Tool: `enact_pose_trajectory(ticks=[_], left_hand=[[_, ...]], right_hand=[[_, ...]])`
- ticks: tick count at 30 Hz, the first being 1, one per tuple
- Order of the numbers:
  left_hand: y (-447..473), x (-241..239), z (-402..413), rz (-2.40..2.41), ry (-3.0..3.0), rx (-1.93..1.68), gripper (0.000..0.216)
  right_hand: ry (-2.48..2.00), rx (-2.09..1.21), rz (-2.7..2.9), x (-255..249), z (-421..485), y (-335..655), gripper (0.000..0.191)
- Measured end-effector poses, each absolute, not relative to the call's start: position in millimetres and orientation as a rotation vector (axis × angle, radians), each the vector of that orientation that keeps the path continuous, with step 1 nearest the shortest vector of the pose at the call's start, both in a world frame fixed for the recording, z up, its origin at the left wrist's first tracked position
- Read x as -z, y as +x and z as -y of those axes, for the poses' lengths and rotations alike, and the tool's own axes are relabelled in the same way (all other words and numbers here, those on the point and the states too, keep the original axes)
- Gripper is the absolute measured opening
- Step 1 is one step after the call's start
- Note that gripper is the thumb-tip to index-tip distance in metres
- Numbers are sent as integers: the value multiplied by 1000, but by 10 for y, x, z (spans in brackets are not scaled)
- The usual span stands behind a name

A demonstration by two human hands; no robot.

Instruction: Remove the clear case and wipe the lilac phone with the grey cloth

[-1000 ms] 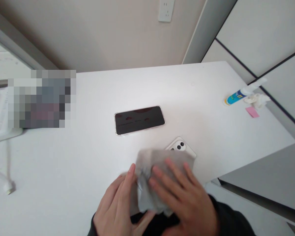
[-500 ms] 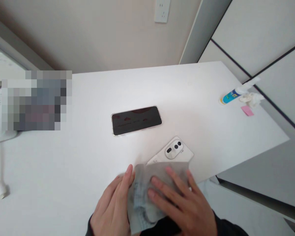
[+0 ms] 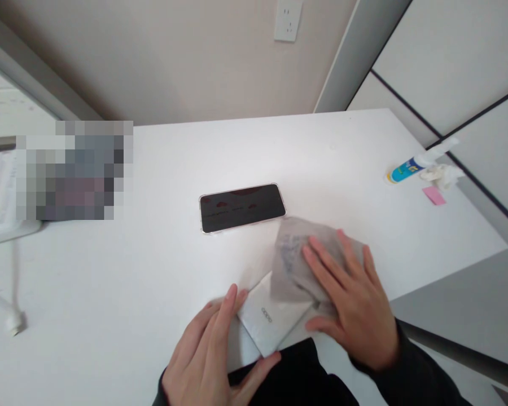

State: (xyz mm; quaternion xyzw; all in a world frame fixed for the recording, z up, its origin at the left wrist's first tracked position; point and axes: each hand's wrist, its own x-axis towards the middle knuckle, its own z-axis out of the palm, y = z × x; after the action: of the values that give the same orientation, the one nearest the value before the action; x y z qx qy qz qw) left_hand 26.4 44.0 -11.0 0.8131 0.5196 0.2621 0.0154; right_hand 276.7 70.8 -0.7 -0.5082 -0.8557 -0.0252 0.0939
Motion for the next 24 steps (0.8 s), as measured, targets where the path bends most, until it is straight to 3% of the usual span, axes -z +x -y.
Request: enact_pose_trajectory(ticks=[3,7,8,11,14,16,19,20,24], left_hand=[[284,98,-450,-1631,2523,-835,95],[276,113,-452,-1593,2587,-836,72],[275,117,-449,-1589,2588,-834,72],[284,118,-440,-1640,2526,-843,88],[297,113,-434,-1638,2511,-842,94],[298,112,-435,-1636,2531,-856,86],[295,114,-443,-1614,2575,-847,76],[295,114,-445,-1604,2577,-845,78],[302,110,-456,-1618,2530,-852,93]], right_hand=[[-1486,67,2538,36,-659,2695,100],[-1016,106,2644,95,-487,2477,51],[-1007,83,2692,89,-505,2503,54],[-1341,44,2664,29,-677,2724,93],[-1544,87,2537,-4,-733,2790,110],[-1311,70,2605,12,-645,2678,104],[-950,61,2720,34,-550,2572,69],[-983,47,2728,29,-568,2602,70],[-1512,69,2563,-10,-725,2840,108]])
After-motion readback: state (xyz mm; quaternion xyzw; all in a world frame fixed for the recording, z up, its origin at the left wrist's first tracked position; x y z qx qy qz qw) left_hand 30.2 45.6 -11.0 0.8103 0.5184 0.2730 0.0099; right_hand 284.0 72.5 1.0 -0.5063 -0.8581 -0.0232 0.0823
